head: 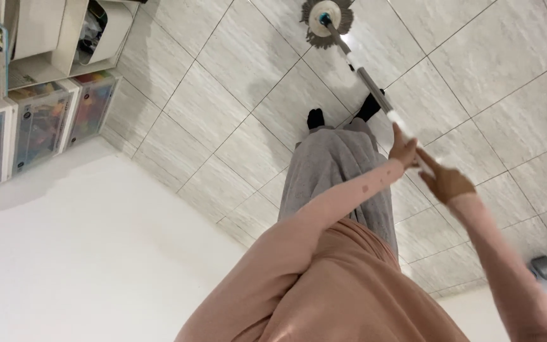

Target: The person mops a tiled floor using a spin mop, moving the mop head back and forth across the surface. The person navigates around visible items like dumbbells and a storage rack while cleaning the floor area.

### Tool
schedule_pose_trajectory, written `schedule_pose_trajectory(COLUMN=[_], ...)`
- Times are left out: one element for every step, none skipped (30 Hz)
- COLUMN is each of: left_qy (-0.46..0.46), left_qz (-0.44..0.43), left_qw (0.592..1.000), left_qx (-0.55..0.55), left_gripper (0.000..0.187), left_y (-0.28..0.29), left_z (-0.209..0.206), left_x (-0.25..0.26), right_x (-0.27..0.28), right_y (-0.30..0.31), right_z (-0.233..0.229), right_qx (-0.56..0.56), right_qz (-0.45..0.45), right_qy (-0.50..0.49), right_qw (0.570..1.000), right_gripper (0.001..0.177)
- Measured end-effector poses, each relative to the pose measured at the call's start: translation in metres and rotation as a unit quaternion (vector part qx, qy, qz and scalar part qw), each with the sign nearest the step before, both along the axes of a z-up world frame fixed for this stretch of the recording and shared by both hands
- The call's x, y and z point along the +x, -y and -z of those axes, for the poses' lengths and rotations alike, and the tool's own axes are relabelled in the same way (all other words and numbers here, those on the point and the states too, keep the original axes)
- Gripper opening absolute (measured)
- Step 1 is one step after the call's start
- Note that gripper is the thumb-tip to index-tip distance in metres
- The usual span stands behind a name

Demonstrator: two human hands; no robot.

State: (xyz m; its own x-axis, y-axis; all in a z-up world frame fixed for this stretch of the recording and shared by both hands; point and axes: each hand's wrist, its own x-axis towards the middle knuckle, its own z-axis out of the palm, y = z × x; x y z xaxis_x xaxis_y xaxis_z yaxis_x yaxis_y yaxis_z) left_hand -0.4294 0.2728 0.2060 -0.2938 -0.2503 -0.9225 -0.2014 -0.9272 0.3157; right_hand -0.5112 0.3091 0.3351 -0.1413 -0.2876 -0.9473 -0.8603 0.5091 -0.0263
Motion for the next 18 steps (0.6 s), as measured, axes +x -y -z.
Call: schedule_pose_trajectory(left_qy=[0.000,0.017,0.035,0.035,0.087,0.138,0.139,0.154,0.170,0.169,0.168,0.168,0.169,0.124,0.079,0.078,0.113,0.148], left_qz=[0.002,-0.036,-0.073,-0.075,-0.035,0.003,0.000,0.000,0.000,-0.003,-0.045,-0.083,-0.080,-0.098,-0.116,-0.111,-0.066,-0.021], left_qw=[1.000,0.999,0.995,0.995,0.990,0.980,0.980,0.970,0.957,0.957,0.959,0.960,0.960,0.976,0.985,0.986,0.986,0.982], left_qx=[-0.001,-0.029,-0.056,-0.058,-0.102,-0.144,-0.144,-0.190,-0.236,-0.236,-0.223,-0.209,-0.207,-0.153,-0.097,-0.096,-0.108,-0.119], left_gripper=[0.080,0.079,0.078,0.078,0.081,0.084,0.084,0.079,0.074,0.074,0.077,0.079,0.079,0.082,0.085,0.085,0.082,0.078], left_y=[0.012,0.024,0.036,0.042,0.064,0.108,0.129,0.161,0.213,0.239,0.265,0.290,0.298,0.301,0.306,0.297,0.288,0.277], left_z=[0.022,0.043,0.065,0.111,0.156,0.200,0.221,0.240,0.256,0.248,0.240,0.233,0.197,0.161,0.125,0.112,0.098,0.084], left_x=[-0.005,-0.010,-0.017,-0.008,0.000,0.005,0.041,0.066,0.081,0.098,0.115,0.135,0.134,0.132,0.130,0.110,0.091,0.075], right_x=[-0.001,-0.003,-0.006,0.001,0.008,0.014,0.033,0.050,0.066,0.075,0.084,0.096,0.095,0.094,0.093,0.077,0.061,0.047], right_y=[0.015,0.031,0.047,0.071,0.095,0.118,0.145,0.172,0.199,0.214,0.229,0.243,0.253,0.259,0.264,0.256,0.249,0.239], right_z=[0.006,0.013,0.019,0.031,0.042,0.053,0.044,0.035,0.026,0.044,0.062,0.081,0.092,0.103,0.115,0.101,0.087,0.072], right_qx=[-0.001,-0.014,-0.027,-0.029,-0.059,-0.087,-0.087,-0.103,-0.119,-0.119,-0.139,-0.158,-0.156,-0.170,-0.184,-0.183,-0.161,-0.138], right_qz=[0.002,-0.027,-0.056,-0.057,-0.031,-0.005,-0.008,0.016,0.042,0.039,0.029,0.023,0.025,0.005,-0.015,-0.011,-0.027,-0.043], right_qy=[0.000,-0.011,-0.022,-0.022,0.007,0.036,0.036,0.066,0.097,0.096,0.106,0.118,0.118,0.099,0.079,0.078,0.080,0.084], right_qw=[1.000,0.999,0.998,0.998,0.998,0.996,0.995,0.992,0.987,0.988,0.984,0.980,0.980,0.981,0.980,0.980,0.983,0.986], right_gripper=[0.065,0.064,0.062,0.062,0.060,0.057,0.057,0.057,0.057,0.057,0.057,0.057,0.057,0.058,0.059,0.059,0.060,0.062])
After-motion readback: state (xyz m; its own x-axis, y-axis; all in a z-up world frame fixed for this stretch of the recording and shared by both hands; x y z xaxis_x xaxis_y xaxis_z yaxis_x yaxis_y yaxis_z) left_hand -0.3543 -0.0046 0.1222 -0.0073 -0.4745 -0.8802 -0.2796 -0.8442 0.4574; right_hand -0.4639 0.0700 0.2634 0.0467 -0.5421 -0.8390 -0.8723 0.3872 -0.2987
